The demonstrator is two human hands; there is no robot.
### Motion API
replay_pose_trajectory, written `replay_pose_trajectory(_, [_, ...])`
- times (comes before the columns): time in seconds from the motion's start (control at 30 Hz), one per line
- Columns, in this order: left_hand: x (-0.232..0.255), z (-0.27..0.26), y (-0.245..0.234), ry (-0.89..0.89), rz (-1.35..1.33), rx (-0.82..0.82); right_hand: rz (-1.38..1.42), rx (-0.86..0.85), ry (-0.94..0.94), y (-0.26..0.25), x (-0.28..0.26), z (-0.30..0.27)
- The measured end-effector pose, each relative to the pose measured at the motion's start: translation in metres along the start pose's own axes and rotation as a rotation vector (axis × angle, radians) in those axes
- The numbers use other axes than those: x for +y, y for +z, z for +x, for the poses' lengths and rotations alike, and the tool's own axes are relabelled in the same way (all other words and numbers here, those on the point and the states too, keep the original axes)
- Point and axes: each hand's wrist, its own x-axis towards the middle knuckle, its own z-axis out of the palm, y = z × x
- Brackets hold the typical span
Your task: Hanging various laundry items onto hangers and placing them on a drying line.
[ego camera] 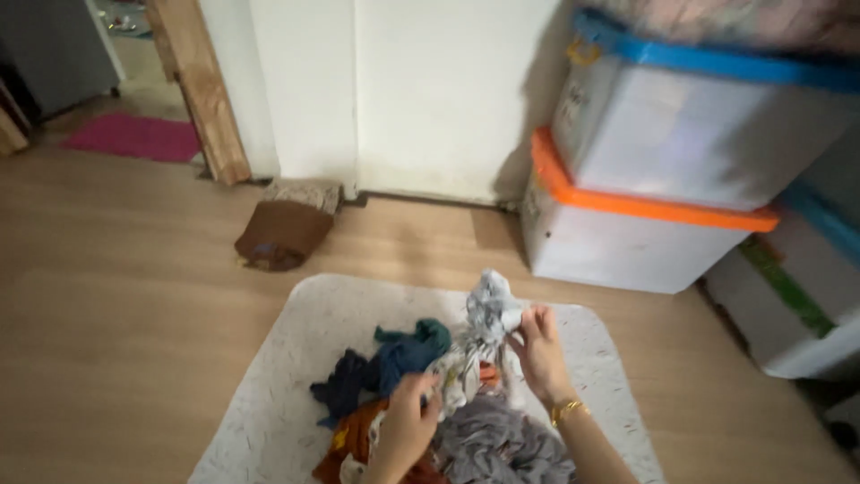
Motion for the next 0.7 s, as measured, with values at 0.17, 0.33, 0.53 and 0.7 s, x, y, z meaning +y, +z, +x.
replay_pose_trajectory(0.17, [0.168,0.047,-0.084,0.474,-0.075,0.567,0.055,-0.216,0.034,0.048,-0.201,-0.007])
replay_pose_trajectory(0.33, [0.378,0.044,-0.188,0.507,-0.516,0.235,0.003,-0.291,0.047,0.11,-0.403,-0.039])
replay_pose_trajectory(0.53, [0.571,0.068,-0.24,0.522,-0.744,0.126,-0.624,-0.17,-0.494,0.147,-0.582,-0.072])
replay_pose_trajectory(0.7, [0.722,0.025,-0.294,0.438,-0.823,-0.011,-0.768,-0.312,-0.649,0.172,-0.713,-0.125])
